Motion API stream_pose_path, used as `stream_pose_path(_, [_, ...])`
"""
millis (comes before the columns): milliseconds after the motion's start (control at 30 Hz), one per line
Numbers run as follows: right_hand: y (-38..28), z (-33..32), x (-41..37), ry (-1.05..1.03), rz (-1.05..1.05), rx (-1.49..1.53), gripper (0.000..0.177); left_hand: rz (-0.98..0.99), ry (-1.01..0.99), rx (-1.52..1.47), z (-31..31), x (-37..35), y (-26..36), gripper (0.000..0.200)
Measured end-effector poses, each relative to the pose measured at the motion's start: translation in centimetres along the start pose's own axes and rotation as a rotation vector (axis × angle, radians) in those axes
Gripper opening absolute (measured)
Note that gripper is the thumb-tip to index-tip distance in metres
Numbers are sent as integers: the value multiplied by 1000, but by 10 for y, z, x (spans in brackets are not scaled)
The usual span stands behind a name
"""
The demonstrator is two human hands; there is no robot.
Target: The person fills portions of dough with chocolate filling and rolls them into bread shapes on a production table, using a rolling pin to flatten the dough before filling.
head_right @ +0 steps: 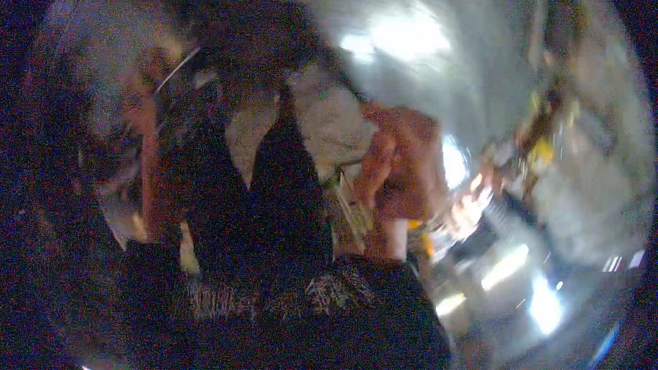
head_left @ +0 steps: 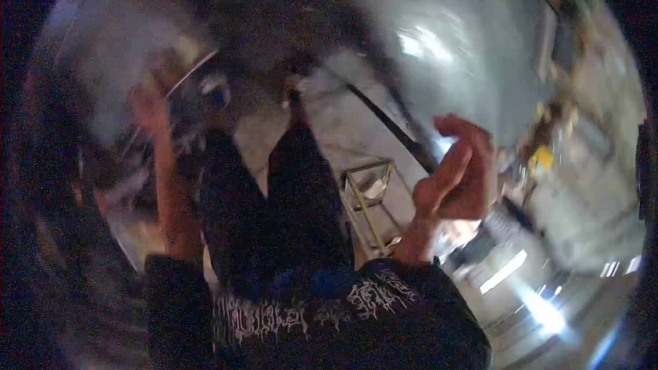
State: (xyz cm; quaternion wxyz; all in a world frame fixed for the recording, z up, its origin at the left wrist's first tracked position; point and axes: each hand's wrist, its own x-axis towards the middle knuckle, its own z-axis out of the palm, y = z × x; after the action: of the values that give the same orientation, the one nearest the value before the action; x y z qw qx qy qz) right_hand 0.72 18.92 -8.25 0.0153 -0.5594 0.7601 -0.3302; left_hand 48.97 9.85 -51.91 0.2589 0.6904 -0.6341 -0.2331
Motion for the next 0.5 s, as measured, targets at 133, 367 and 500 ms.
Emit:
stream_pose_path(133, [110,-129,-12,244,216,-539,23,52,-12,132,21,5,74,32])
stream_pose_path(367, [248,-250,-116,-46,782,-711,55,114,-59,-57,81,-81,190,22])
stream_pose_path(500, [299,-238,-136,-60,776,-590,46,-101,-186,-194,116,-111,240,21])
